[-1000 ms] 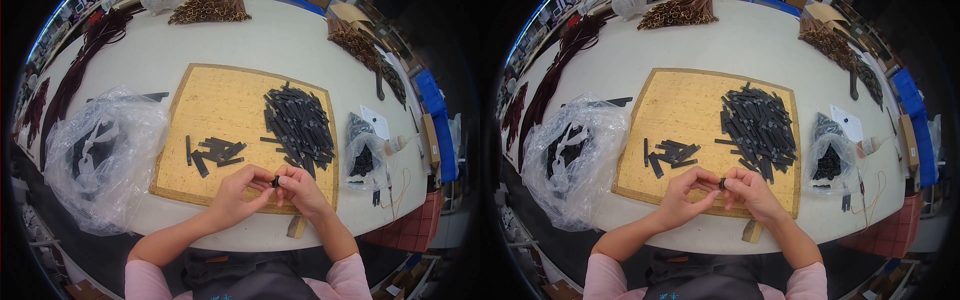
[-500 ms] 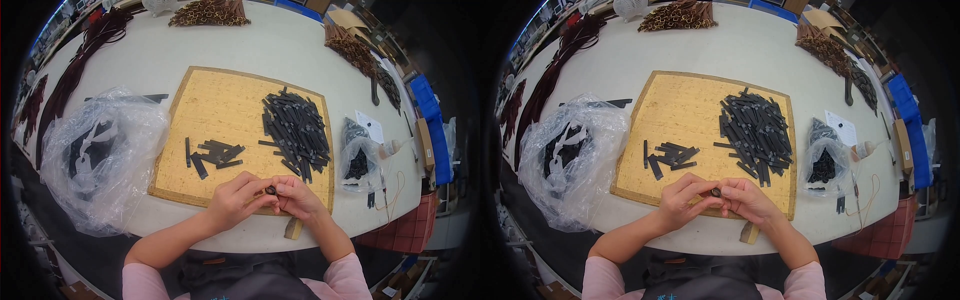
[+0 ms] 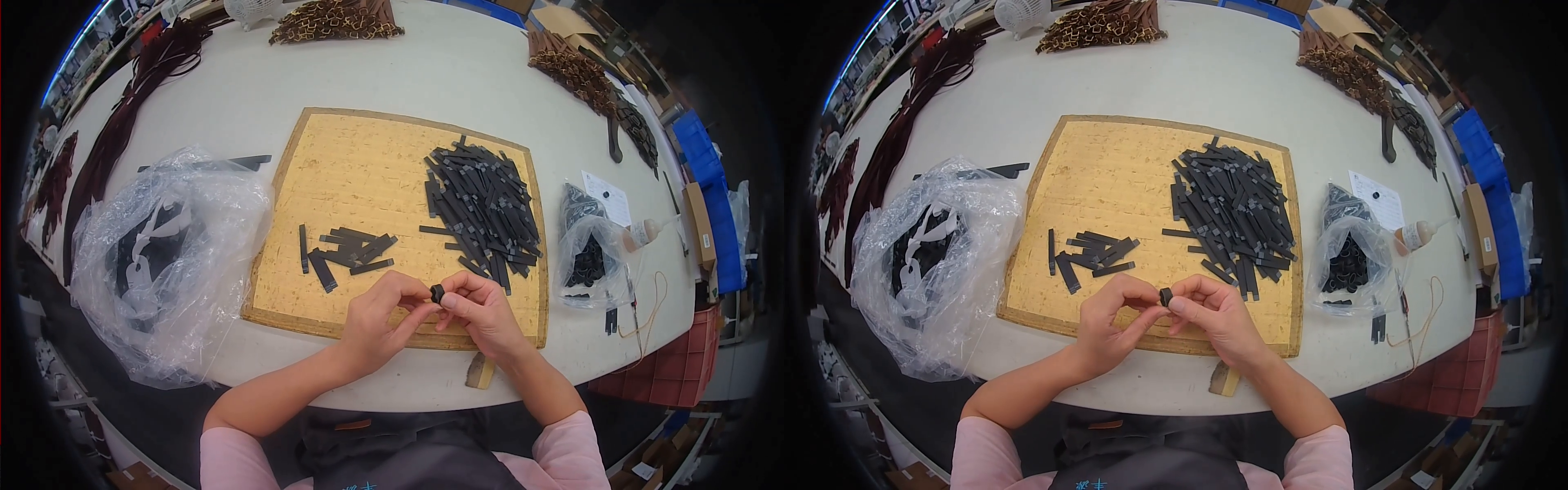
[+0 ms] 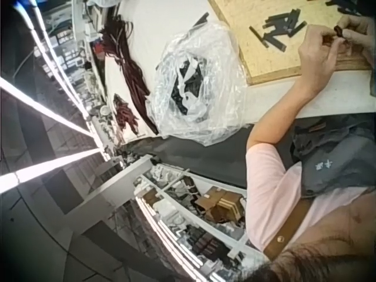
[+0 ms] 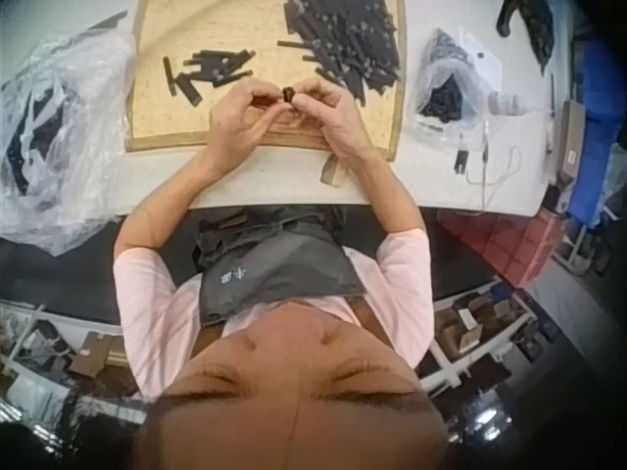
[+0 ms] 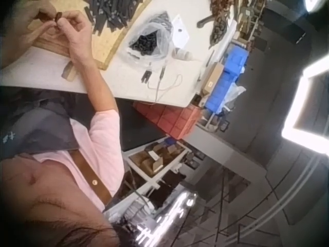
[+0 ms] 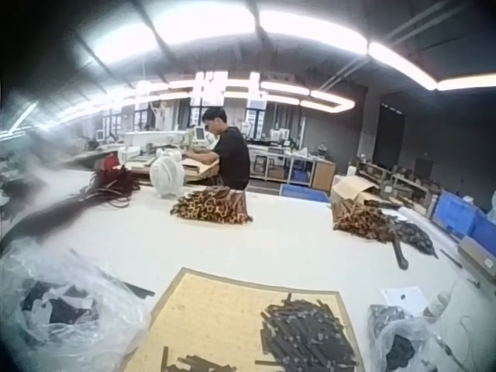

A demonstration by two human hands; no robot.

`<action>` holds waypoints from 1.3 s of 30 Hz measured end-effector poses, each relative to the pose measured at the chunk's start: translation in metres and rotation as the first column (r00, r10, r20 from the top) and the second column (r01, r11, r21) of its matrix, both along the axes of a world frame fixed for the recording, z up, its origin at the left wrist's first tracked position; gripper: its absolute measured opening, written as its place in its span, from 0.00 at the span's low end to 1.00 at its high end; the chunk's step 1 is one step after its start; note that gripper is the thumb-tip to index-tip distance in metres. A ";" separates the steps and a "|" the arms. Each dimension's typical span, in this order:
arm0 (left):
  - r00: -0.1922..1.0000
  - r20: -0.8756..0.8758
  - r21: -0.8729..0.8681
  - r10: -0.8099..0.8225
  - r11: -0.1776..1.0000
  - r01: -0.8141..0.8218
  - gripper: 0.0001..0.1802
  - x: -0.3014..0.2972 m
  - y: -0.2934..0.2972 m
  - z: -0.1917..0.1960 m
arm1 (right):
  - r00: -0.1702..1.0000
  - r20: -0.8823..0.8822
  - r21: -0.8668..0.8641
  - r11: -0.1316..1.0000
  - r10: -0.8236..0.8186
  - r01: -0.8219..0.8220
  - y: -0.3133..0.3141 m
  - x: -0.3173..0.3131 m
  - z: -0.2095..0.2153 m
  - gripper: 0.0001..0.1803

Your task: Assembling small leather strips with plastic loops at a workshop workbench.

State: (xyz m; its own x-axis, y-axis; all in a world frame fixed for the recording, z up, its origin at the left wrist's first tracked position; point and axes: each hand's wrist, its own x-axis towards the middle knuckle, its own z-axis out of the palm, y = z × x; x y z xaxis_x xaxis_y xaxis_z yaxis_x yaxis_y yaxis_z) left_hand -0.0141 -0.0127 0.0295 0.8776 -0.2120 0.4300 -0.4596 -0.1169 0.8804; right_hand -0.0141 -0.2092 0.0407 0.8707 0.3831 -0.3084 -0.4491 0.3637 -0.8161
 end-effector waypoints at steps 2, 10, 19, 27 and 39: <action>1.000 -0.026 0.035 -0.015 0.999 0.016 0.09 0.000 0.000 -0.001 | 0.986 0.160 -0.109 0.991 -0.056 0.074 0.002 -0.002 -0.001 0.06; 0.945 -0.321 -0.116 -0.064 0.993 0.028 0.07 0.000 -0.002 -0.004 | 0.940 0.339 -0.343 0.925 -0.039 0.162 0.004 -0.007 -0.004 0.07; 0.957 -0.287 0.043 -0.045 0.997 0.059 0.06 -0.004 -0.002 -0.004 | 0.983 0.180 -0.241 0.967 -0.039 0.083 0.006 -0.011 -0.007 0.04; 0.902 -0.421 -0.070 -0.092 0.995 0.068 0.06 0.004 0.001 -0.004 | 0.979 0.205 -0.333 0.939 -0.017 0.086 0.004 -0.007 -0.005 0.06; 0.833 -0.544 -0.002 -0.101 0.993 0.119 0.06 0.008 0.001 -0.005 | 0.886 0.448 -0.607 0.769 0.124 0.200 0.008 -0.008 -0.007 0.05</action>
State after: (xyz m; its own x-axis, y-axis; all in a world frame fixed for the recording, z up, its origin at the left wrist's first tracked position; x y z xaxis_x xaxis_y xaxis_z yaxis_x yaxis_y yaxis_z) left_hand -0.0060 -0.0119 0.0245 0.9381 -0.3264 -0.1159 0.0786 -0.1253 0.9890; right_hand -0.0221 -0.2013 0.0339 0.9769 0.2089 -0.0454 0.0170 -0.2878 -0.9575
